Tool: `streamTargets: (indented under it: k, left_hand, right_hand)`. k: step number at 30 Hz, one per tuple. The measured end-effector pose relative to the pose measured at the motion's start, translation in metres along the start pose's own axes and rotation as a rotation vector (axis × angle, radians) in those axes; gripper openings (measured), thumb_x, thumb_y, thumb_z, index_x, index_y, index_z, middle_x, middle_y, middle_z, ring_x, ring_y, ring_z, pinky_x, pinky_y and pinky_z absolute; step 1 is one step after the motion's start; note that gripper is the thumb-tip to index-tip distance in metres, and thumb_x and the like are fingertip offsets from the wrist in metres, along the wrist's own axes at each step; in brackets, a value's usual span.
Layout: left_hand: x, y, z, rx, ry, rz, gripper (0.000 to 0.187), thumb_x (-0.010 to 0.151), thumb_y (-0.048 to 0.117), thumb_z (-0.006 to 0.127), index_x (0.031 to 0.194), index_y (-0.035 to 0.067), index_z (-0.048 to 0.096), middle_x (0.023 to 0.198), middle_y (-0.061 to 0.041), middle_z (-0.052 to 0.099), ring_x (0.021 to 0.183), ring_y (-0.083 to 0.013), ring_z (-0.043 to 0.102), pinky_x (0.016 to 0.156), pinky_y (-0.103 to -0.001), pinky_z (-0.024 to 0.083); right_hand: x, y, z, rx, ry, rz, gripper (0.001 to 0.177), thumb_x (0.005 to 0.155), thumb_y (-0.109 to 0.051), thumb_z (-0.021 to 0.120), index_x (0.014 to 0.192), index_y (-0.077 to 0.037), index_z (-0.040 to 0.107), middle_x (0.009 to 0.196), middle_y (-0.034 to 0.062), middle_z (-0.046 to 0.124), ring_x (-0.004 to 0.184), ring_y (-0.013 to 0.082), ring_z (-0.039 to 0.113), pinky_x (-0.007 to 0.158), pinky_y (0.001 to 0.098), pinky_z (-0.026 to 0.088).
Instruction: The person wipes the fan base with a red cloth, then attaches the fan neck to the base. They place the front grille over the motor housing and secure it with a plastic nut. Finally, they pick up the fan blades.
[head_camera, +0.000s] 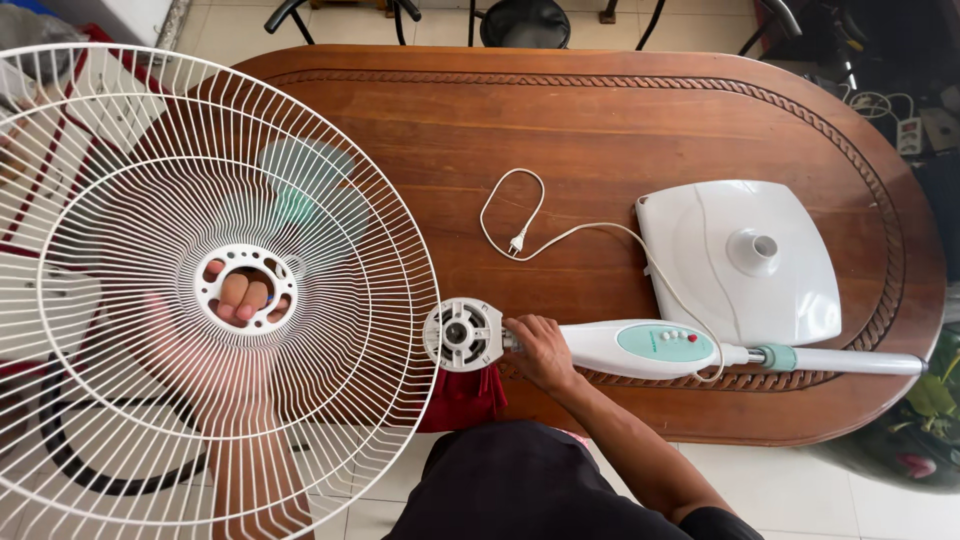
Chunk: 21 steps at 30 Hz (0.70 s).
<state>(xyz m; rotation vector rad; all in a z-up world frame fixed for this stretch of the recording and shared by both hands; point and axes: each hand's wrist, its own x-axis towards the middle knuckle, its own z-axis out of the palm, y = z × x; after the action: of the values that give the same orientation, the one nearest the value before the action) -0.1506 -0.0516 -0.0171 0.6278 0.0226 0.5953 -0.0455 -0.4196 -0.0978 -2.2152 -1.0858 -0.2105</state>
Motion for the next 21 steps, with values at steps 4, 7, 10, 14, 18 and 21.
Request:
streamTargets:
  k: [4,7,10,14,18,21]
  left_hand:
    - [-0.023,-0.019,0.006,-0.051,0.002,-0.032,0.039,0.102,0.030,0.068,0.126,0.006,0.048,0.098,-0.009,0.063,0.090,-0.0226,0.063,0.088,-0.047,0.051]
    - [-0.031,-0.039,0.013,-0.096,-0.011,-0.058,0.039,0.102,0.029,0.067,0.127,0.005,0.049,0.098,-0.010,0.064,0.091,-0.0230,0.065,0.088,-0.048,0.051]
    - [-0.034,-0.059,0.021,-0.141,-0.024,-0.070,0.039,0.102,0.028,0.067,0.128,0.005,0.050,0.098,-0.010,0.065,0.091,-0.0235,0.066,0.089,-0.050,0.052]
    - [-0.030,-0.086,0.033,-0.196,-0.061,-0.095,0.040,0.101,0.027,0.066,0.130,0.004,0.051,0.098,-0.011,0.067,0.091,-0.0240,0.067,0.090,-0.051,0.052]
    - [-0.042,-0.112,0.034,-0.248,-0.077,-0.140,0.041,0.101,0.026,0.066,0.132,0.003,0.052,0.098,-0.011,0.069,0.091,-0.0246,0.069,0.091,-0.053,0.052]
    - [-0.038,-0.139,0.038,-0.303,-0.115,-0.176,0.041,0.101,0.025,0.066,0.133,0.003,0.053,0.098,-0.012,0.070,0.091,-0.0250,0.070,0.092,-0.055,0.053]
  right_hand:
    - [0.013,0.028,-0.010,-0.048,0.061,0.042,0.064,0.069,-0.017,0.088,0.126,-0.011,0.060,0.107,0.0082,0.063,0.106,0.0309,0.061,0.094,0.0463,0.046]
    - [0.017,0.048,-0.009,-0.067,0.076,0.114,0.064,0.066,-0.015,0.087,0.124,-0.013,0.061,0.103,0.0086,0.061,0.104,0.0309,0.061,0.092,0.0458,0.046]
    - [0.010,0.063,-0.005,-0.055,0.076,0.108,0.063,0.067,-0.014,0.086,0.125,-0.012,0.060,0.106,0.0083,0.061,0.105,0.0307,0.061,0.091,0.0456,0.045]
    - [0.003,0.073,0.008,-0.053,0.062,0.111,0.067,0.067,-0.012,0.085,0.128,-0.012,0.057,0.107,0.0100,0.061,0.104,0.0318,0.059,0.092,0.0470,0.045]
    - [0.002,0.080,0.015,-0.110,-0.079,0.134,0.066,0.081,-0.015,0.080,0.139,-0.011,0.050,0.109,0.0096,0.061,0.108,0.0289,0.060,0.096,0.0458,0.045]
    - [0.015,0.087,0.002,-0.063,-0.247,0.246,0.082,0.080,-0.019,0.080,0.151,-0.010,0.041,0.121,0.0141,0.059,0.113,0.0295,0.056,0.099,0.0464,0.042]
